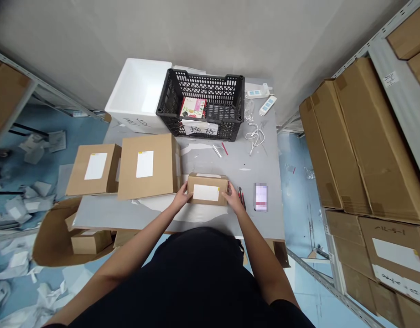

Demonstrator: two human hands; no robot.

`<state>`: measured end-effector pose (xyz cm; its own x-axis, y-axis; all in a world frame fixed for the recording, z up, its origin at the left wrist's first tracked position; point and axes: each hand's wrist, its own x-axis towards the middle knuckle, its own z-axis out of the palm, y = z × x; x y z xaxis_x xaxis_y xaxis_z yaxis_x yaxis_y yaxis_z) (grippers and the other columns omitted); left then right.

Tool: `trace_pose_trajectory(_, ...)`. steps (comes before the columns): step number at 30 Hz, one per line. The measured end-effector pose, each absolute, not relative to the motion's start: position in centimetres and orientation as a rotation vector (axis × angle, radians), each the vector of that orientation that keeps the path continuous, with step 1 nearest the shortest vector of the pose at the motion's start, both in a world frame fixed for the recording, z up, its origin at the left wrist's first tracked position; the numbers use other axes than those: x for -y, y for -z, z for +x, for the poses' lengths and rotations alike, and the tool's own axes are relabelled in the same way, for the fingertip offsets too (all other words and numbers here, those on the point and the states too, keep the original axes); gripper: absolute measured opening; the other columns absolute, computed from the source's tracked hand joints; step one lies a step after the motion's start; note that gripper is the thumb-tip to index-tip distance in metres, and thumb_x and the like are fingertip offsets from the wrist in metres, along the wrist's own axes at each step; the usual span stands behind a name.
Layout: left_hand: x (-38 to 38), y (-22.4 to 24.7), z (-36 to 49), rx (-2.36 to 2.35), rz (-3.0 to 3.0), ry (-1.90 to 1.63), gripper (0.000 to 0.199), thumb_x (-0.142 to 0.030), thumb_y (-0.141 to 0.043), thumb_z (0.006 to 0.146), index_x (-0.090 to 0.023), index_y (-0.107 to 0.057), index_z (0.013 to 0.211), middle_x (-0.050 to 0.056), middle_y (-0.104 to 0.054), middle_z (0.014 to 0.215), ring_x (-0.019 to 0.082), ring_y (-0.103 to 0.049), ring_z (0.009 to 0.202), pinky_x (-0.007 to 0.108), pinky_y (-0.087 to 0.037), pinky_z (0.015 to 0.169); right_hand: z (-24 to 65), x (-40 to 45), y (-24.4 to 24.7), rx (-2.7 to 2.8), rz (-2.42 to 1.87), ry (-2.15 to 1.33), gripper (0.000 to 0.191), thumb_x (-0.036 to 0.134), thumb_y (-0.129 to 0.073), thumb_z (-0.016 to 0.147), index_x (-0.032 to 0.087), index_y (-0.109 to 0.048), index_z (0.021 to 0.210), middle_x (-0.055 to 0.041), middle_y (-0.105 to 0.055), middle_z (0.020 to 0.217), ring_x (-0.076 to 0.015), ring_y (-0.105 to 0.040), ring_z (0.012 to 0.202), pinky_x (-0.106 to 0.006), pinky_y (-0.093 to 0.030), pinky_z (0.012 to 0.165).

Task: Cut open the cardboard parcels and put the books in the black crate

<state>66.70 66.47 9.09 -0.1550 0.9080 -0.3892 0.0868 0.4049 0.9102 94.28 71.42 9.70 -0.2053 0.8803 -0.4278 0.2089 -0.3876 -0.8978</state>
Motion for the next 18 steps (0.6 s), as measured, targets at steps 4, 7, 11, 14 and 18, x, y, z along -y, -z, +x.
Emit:
trace_pose_trajectory(4, -64.0, -8.6, 65.6, -1.636, 1.112, -0.852, 0.072, -0.017, -0.057, 0.078, -0.026, -0.035, 0.146, 0.01, -0.053, 0.141, 0.026, -0.05, 0.13, 0.04, -0.048, 0.096, 95.0, -69.5, -9.3, 1.546, -1.511, -1.497, 0.084, 0.028, -0.058, 0.075, 0.029, -0.024, 0.152, -0.007, -0.034, 0.155, -0.0242, -0.039, 0.139, -0.046, -0.042, 0.108)
trace_pose_trajectory(7, -61.5, -8.2, 65.4, -1.667, 1.141, -0.805, 0.073, -0.018, -0.059, 0.076, -0.026, -0.035, 0.144, 0.011, -0.053, 0.14, 0.026, -0.052, 0.127, 0.04, -0.048, 0.096, 95.6, -67.0, -8.8, 1.64, -1.53, -1.395, 0.082, 0.022, -0.055, 0.075, 0.027, -0.027, 0.152, -0.0082, -0.037, 0.153, -0.0243, -0.042, 0.137, -0.047, -0.039, 0.11)
trace_pose_trajectory(11, -58.8, -7.9, 65.7, -1.541, 1.023, -0.806, 0.088, -0.031, -0.071, 0.071, -0.025, -0.028, 0.147, 0.013, -0.045, 0.148, 0.029, -0.045, 0.134, 0.041, -0.046, 0.1, 96.4, -63.7, -7.7, 1.612, -1.492, -1.446, 0.078, 0.02, -0.05, 0.076, 0.023, -0.03, 0.151, -0.0088, -0.042, 0.151, -0.0234, -0.045, 0.135, -0.045, -0.039, 0.11)
trace_pose_trajectory(14, -58.3, -8.4, 66.1, -1.479, 0.94, -0.859, 0.084, -0.047, -0.068, 0.077, -0.025, -0.029, 0.148, 0.012, -0.036, 0.154, 0.029, -0.038, 0.14, 0.041, -0.041, 0.106, 97.4, -62.7, -7.3, 1.635, -1.575, -1.319, 0.068, 0.022, -0.046, 0.079, 0.023, -0.04, 0.147, -0.0076, -0.045, 0.149, -0.0228, -0.04, 0.138, -0.045, -0.032, 0.114)
trace_pose_trajectory(18, -59.3, -9.6, 66.7, -1.581, 0.779, -0.931, 0.065, -0.056, -0.052, 0.087, -0.023, -0.041, 0.143, 0.012, -0.043, 0.15, 0.028, -0.042, 0.137, 0.043, -0.038, 0.109, 99.4, -63.4, -7.0, 1.543, -2.026, -0.977, 0.059, 0.031, -0.043, 0.084, 0.015, -0.046, 0.141, -0.0154, -0.052, 0.14, -0.0279, -0.044, 0.132, -0.046, -0.033, 0.111)
